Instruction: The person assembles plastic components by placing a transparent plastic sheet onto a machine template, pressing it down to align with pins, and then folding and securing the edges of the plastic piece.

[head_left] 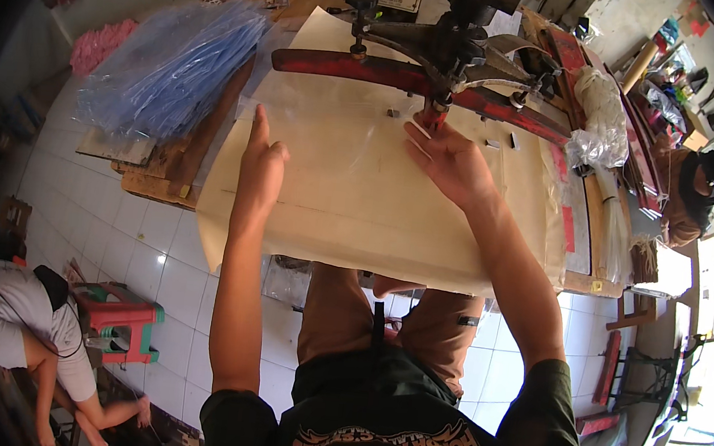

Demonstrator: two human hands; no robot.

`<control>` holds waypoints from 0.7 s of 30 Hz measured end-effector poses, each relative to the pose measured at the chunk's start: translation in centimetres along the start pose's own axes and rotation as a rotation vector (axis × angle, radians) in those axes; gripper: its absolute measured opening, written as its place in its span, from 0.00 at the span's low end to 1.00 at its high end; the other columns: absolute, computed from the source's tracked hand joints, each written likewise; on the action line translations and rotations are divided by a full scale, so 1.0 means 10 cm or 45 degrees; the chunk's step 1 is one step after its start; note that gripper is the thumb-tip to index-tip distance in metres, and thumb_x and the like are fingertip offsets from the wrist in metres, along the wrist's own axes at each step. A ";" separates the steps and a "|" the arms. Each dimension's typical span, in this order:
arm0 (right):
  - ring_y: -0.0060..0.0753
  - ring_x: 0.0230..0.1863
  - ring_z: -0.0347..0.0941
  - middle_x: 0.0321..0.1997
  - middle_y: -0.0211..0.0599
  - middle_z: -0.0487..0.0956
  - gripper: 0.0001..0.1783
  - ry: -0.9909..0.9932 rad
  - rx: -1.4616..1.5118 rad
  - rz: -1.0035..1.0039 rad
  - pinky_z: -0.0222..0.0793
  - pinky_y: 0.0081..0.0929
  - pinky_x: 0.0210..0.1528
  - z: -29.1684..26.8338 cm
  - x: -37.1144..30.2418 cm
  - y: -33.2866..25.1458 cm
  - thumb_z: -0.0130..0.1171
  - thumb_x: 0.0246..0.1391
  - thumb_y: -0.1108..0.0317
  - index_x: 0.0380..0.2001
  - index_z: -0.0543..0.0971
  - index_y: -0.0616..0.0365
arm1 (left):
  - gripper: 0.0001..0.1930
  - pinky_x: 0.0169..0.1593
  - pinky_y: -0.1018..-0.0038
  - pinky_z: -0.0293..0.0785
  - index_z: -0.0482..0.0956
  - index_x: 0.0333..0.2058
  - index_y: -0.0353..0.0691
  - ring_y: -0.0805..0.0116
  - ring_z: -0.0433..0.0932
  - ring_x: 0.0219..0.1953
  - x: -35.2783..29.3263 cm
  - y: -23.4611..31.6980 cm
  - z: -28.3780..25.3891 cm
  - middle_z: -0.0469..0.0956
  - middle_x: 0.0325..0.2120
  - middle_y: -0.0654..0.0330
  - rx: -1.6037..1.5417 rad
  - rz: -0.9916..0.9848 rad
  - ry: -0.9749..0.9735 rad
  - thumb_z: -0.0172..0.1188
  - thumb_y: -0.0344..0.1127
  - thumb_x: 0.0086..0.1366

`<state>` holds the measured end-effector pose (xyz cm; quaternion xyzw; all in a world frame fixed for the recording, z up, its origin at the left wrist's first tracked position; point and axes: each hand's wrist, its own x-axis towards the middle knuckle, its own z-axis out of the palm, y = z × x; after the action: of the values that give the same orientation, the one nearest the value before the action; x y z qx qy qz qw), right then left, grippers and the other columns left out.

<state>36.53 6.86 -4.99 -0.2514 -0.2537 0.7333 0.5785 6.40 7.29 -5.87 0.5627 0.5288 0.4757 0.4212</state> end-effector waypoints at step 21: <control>0.43 0.62 0.64 0.51 0.43 0.70 0.32 0.078 0.307 -0.145 0.53 0.39 0.72 -0.10 0.30 0.12 0.37 0.32 0.94 0.47 0.69 0.68 | 0.41 0.73 0.70 0.37 0.43 0.68 0.26 0.54 0.39 0.74 0.25 0.27 0.24 0.42 0.71 0.41 0.116 0.207 -0.003 0.47 0.31 0.58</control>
<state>35.72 9.63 -6.79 -0.1876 -0.1599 0.7163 0.6528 9.24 9.58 -3.51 0.6229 0.5018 0.4831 0.3560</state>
